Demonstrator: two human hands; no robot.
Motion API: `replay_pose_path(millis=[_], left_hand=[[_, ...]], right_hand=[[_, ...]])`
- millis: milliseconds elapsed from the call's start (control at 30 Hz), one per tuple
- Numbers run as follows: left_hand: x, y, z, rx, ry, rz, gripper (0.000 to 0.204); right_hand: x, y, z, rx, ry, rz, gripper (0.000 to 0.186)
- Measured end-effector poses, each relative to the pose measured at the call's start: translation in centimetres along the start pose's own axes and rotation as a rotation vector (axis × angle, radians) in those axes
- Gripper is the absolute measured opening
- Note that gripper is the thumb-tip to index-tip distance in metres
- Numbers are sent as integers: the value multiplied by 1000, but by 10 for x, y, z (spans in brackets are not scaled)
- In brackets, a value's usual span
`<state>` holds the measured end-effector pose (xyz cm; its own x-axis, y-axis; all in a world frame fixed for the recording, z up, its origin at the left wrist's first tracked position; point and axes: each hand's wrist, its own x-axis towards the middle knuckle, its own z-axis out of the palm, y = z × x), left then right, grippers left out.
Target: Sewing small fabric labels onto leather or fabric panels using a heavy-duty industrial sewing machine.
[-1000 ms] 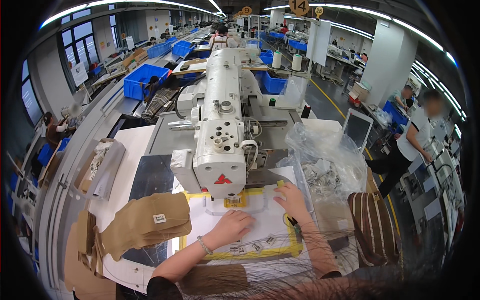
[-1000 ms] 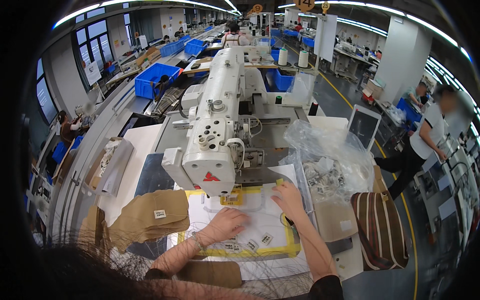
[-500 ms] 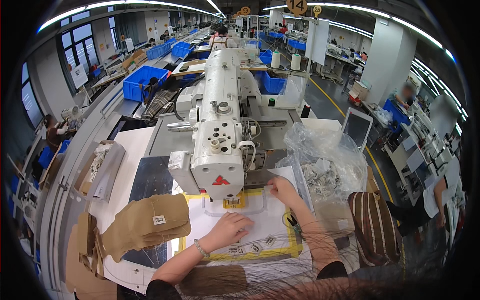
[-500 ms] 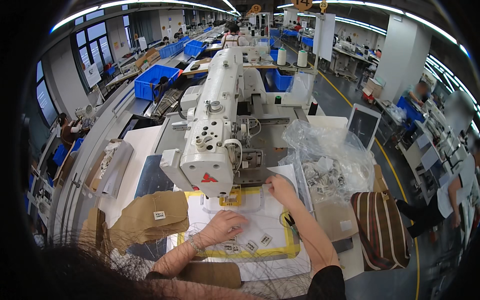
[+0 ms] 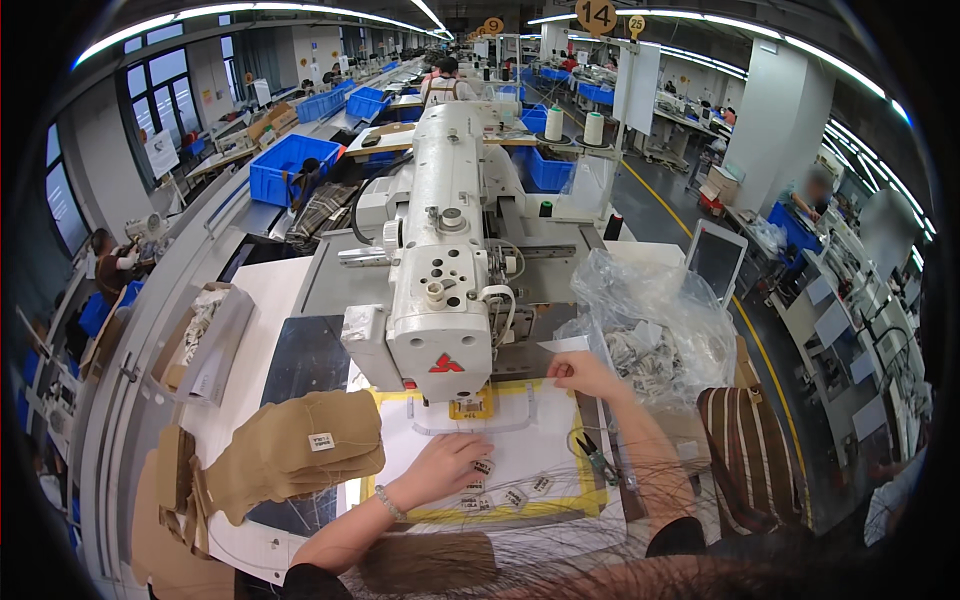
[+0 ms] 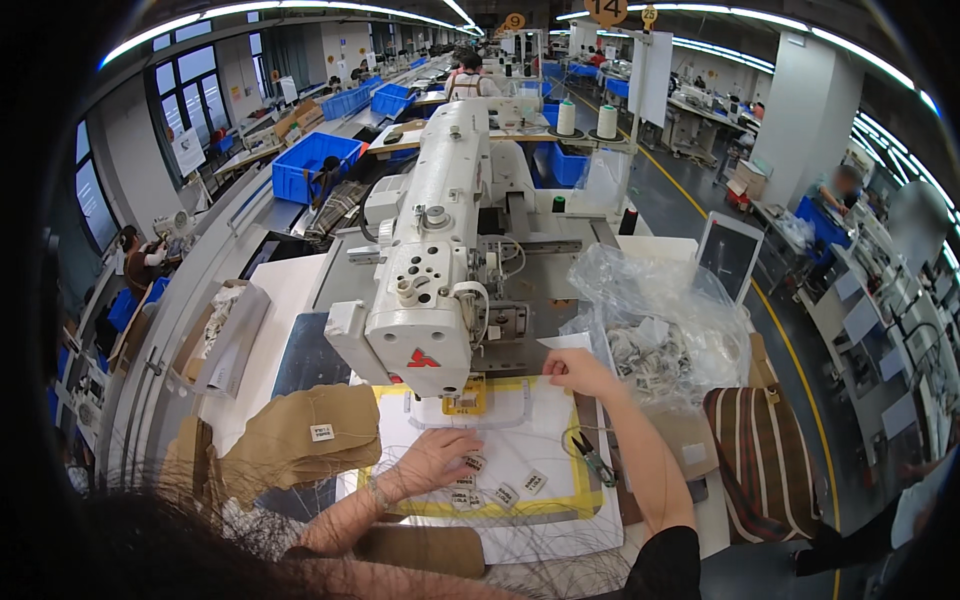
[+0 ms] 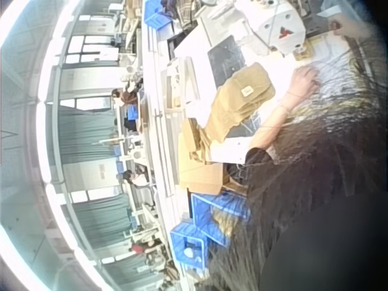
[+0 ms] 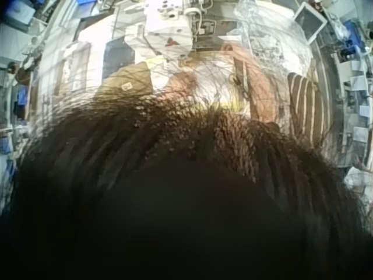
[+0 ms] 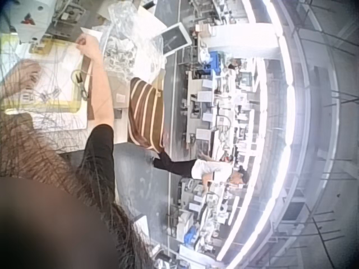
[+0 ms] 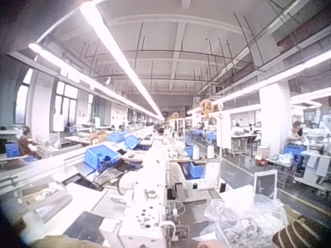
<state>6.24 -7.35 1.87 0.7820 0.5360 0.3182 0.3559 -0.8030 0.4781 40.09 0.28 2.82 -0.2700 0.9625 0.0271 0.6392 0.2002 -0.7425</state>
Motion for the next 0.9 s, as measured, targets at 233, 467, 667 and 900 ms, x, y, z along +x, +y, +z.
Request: replay_pose_path(millis=[233, 467, 667, 900], left_hand=[[-14, -7, 20, -149, -35, 104, 45], [1, 9, 15, -235, -92, 148, 43], [20, 9, 11, -153, -42, 141, 43], [74, 9, 18, 90, 312, 158, 38]], right_hand=[[-6, 8, -14, 183, -164, 56, 20], [-11, 6, -19, 369, -120, 75, 32], [-21, -5, -36, 291, -128, 112, 41], [-27, -24, -32, 631, -421, 172, 47]])
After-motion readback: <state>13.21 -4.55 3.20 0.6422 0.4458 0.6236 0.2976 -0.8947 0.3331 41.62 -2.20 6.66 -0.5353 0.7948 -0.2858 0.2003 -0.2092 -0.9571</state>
